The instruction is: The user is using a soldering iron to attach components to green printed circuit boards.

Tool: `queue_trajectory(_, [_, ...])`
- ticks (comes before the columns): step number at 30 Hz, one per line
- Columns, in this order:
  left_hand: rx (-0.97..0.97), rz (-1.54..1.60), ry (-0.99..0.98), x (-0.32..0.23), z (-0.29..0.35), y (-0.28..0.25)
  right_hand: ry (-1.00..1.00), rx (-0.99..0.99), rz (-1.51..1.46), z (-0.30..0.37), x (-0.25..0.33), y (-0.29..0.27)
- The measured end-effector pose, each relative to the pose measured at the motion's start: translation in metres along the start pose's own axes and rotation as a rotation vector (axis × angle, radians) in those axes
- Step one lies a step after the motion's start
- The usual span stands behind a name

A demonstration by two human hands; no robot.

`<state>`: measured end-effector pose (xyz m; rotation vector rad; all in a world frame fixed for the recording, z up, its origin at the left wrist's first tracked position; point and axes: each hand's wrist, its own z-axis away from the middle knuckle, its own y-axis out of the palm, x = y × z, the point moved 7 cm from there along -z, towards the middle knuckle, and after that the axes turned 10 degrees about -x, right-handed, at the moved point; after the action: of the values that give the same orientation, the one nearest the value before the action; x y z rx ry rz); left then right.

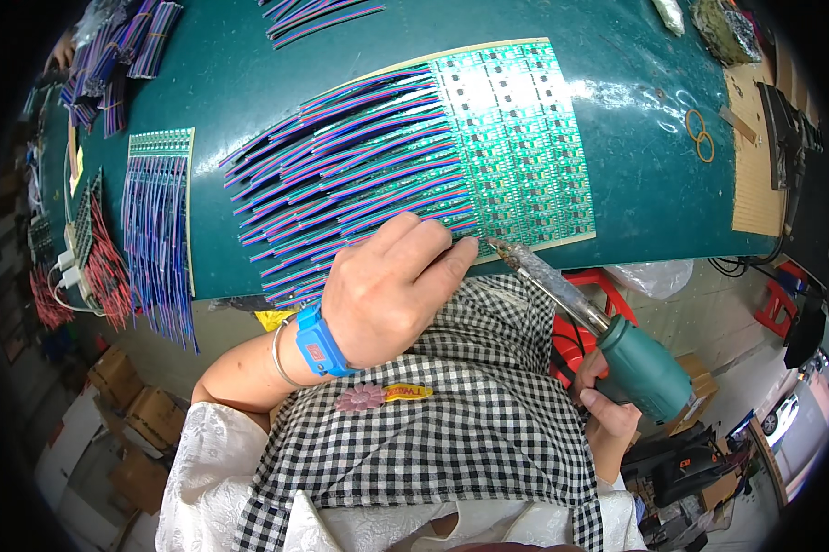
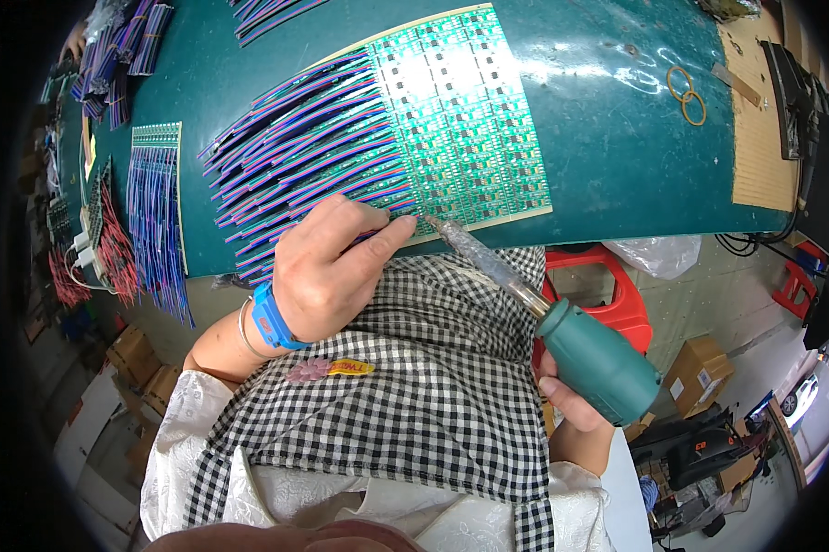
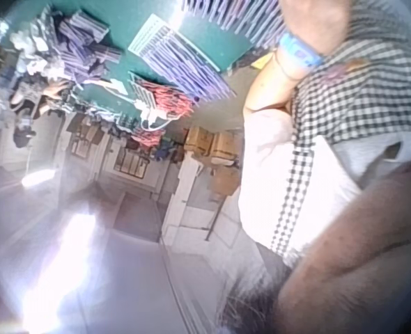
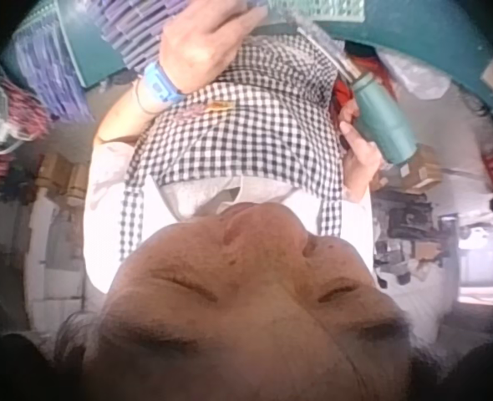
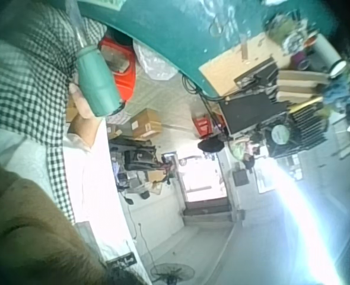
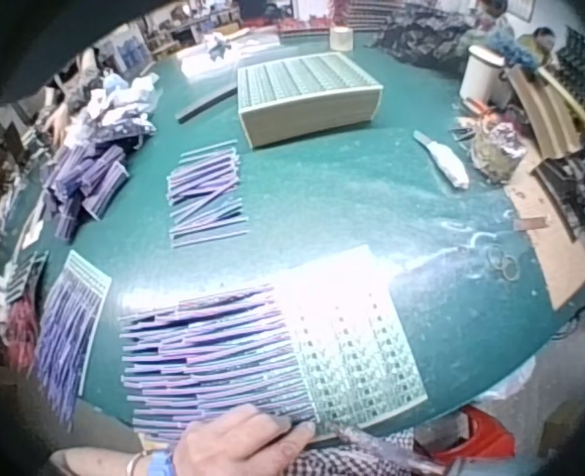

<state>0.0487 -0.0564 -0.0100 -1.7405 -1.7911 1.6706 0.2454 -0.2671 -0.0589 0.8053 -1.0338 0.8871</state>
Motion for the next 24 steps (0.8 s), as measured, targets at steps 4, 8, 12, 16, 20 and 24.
queue_trajectory(4, [-0.006, -0.001, 0.013, 0.000, 0.000, 0.000, 0.020, -0.064, -0.001, 0.004, -0.003, 0.001])
queue_trajectory(8, [-0.005, -0.010, 0.024, -0.001, 0.000, 0.001, -0.032, -0.060, 0.044, 0.008, -0.005, -0.001])
queue_trajectory(12, [0.001, -0.022, 0.015, -0.001, 0.001, 0.000, 0.045, -0.052, -0.103, -0.002, 0.003, -0.001])
queue_trajectory(16, [0.006, -0.037, 0.022, -0.004, 0.000, 0.002, 0.102, -0.255, -0.133, 0.003, 0.007, 0.002])
queue_trajectory(20, [0.021, -0.037, 0.017, -0.005, 0.000, 0.001, 0.052, -0.189, -0.179, 0.002, 0.008, -0.001])
queue_trajectory(24, [0.077, -0.033, -0.060, -0.005, -0.007, -0.008, 0.020, -0.103, -0.232, -0.008, 0.013, 0.000])
